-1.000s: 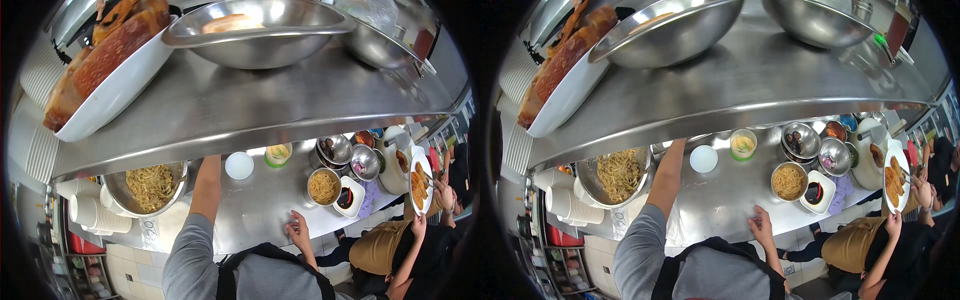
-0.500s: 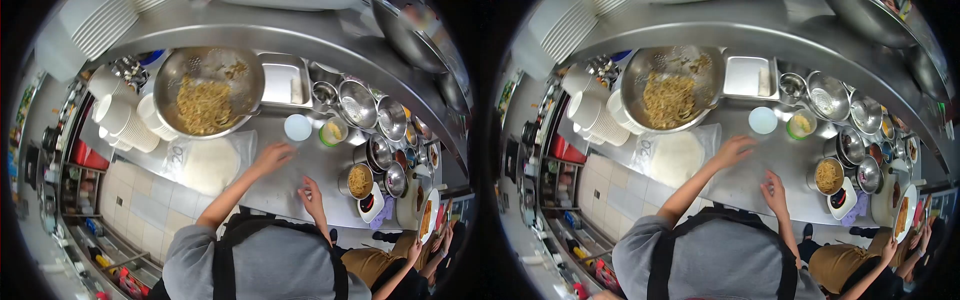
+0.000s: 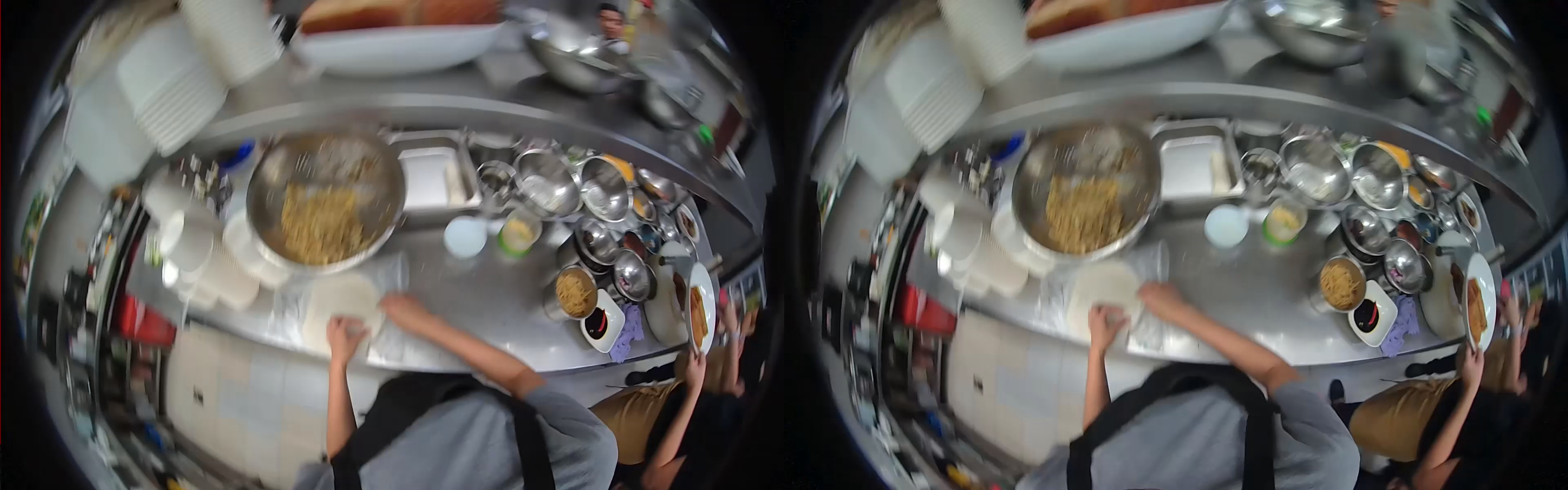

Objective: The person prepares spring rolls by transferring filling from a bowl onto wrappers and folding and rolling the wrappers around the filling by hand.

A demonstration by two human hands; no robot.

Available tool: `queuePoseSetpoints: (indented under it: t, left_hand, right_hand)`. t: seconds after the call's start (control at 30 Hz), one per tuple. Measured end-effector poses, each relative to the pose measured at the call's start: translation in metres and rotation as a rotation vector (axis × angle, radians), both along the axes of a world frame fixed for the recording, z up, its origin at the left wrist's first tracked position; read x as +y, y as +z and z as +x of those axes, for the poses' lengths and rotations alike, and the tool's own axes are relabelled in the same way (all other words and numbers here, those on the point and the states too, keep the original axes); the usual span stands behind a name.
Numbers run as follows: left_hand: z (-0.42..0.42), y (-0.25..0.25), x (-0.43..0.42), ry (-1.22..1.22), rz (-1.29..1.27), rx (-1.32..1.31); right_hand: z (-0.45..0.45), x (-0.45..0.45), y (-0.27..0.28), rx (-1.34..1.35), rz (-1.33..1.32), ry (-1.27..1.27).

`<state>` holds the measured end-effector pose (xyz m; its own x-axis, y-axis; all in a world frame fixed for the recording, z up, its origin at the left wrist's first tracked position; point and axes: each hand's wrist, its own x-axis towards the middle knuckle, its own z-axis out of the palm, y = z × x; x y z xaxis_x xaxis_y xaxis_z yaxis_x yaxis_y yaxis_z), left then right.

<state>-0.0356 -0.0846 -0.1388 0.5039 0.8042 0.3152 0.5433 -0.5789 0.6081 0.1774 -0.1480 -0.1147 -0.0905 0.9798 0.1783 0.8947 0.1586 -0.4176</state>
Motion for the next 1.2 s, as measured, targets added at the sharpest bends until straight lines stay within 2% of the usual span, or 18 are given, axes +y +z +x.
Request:
queuePoseSetpoints:
  t: [0.1, 0.17, 0.27, 0.3, 0.4, 0.5, 0.63, 0.67, 0.77, 0.87, 0.97, 1.03, 1.1, 1.13, 1.2]
  left_hand:
    - [-0.001, 0.01, 0.005, -0.079, -0.057, 0.045]
    - [0.002, 0.017, 0.009, -0.111, -0.065, 0.146]
    - [0.024, 0.033, 0.007, -0.195, -0.09, 0.062]
    - [0.029, 0.032, 0.008, -0.218, -0.054, 0.048]
    - [0.045, 0.018, 0.015, -0.25, -0.277, 0.021]
    - [0.038, -0.022, 0.047, -0.324, -0.251, -0.066]
    - [0.029, -0.031, 0.088, -0.376, -0.6, -0.024]
    - [0.024, -0.029, 0.096, -0.338, -0.696, 0.091]
    - [0.014, -0.026, 0.112, -0.269, -0.822, 0.192]
    - [0.007, -0.023, 0.112, -0.218, -0.813, 0.153]
    - [0.007, -0.023, 0.098, -0.173, -0.77, 0.104]
    - [0.009, -0.025, 0.091, -0.155, -0.719, 0.074]
    - [0.011, -0.026, 0.082, -0.14, -0.653, 0.036]
    - [0.011, -0.028, 0.078, -0.135, -0.617, 0.02]
    - [0.013, -0.028, 0.07, -0.12, -0.553, -0.011]
  right_hand:
    - [-0.014, -0.002, -0.011, -0.169, -0.059, -0.087]
    - [-0.014, -0.004, -0.021, -0.128, -0.061, -0.08]
    - [-0.019, -0.017, -0.012, -0.011, 0.097, -0.138]
    - [-0.022, -0.019, -0.009, 0.027, 0.124, -0.14]
    - [-0.024, -0.016, -0.021, 0.034, 0.094, -0.212]
    - [-0.028, -0.012, -0.024, 0.016, 0.043, -0.219]
    - [-0.027, -0.013, -0.034, 0.011, -0.009, -0.228]
    - [-0.028, -0.015, -0.028, 0.012, -0.04, -0.22]
    - [-0.035, -0.015, -0.015, -0.096, -0.113, -0.238]
    - [-0.04, -0.006, -0.024, -0.18, -0.139, -0.258]
    - [-0.041, -0.006, -0.013, -0.137, -0.12, -0.265]
    - [-0.046, -0.003, -0.01, -0.144, 0.129, -0.31]
    - [-0.049, 0.003, 0.004, -0.181, 0.126, -0.29]
    - [-0.055, 0.006, 0.005, -0.262, 0.231, -0.33]
    - [-0.063, 0.016, 0.005, -0.296, 0.168, -0.369]
